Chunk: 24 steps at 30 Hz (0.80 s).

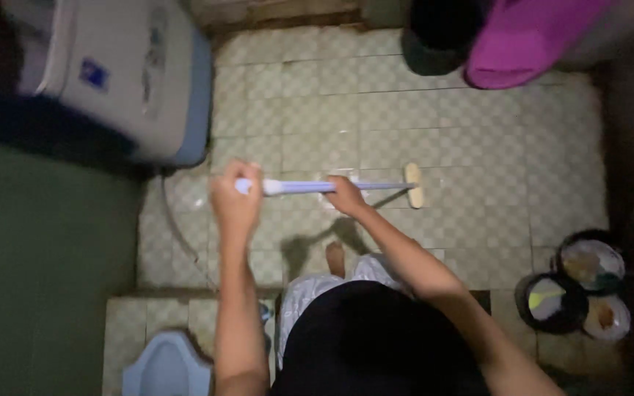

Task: The person mops the tiled floor of a bathroom using a flat mop. They move the mop back and forth across the floor, covering the area near a washing machine, a squat toilet, and a pink basin.

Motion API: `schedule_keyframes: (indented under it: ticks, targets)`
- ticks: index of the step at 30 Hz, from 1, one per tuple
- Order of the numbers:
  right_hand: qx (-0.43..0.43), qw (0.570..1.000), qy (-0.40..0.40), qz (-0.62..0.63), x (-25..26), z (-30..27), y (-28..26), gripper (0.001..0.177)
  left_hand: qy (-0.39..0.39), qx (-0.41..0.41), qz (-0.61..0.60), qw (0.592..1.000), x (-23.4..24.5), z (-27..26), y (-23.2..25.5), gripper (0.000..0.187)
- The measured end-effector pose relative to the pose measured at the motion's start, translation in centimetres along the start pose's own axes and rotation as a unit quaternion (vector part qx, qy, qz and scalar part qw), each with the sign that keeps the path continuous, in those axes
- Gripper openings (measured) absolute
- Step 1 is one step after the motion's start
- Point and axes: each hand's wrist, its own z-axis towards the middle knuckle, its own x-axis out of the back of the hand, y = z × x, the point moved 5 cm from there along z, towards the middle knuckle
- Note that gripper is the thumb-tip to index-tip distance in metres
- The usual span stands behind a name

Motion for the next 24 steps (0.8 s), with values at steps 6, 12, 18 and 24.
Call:
schedule_keyframes:
  ticks: [6, 12, 18, 24]
  targets:
    - [-0.102, 0.985, 0.13, -0.043, 10.7, -3.4, 22.1, 0.024, -0.254, -0.077, -0.008, 0.964, -17.4, -4.4, 8.5, 0.022]
    - [-0.235, 0.945, 0.085, -0.209, 17.8, -7.2, 33.5, 0.023, -0.306, -0.146, 0.033, 0.94, -27.7, -9.5, 13.5, 0.02]
    - [-0.08, 0.995, 0.045, -0.025, 17.0, -3.9, 20.2, 0.035, -0.142, -0.051, 0.037, 0.988, -20.1, -4.3, 14.8, 0.012]
    - [0.09, 0.989, -0.095, 0.066, 18.3, -4.1, 3.4, 0.033, 0.045, -0.097, 0.069, 0.992, -8.4, -2.7, 19.9, 0.026]
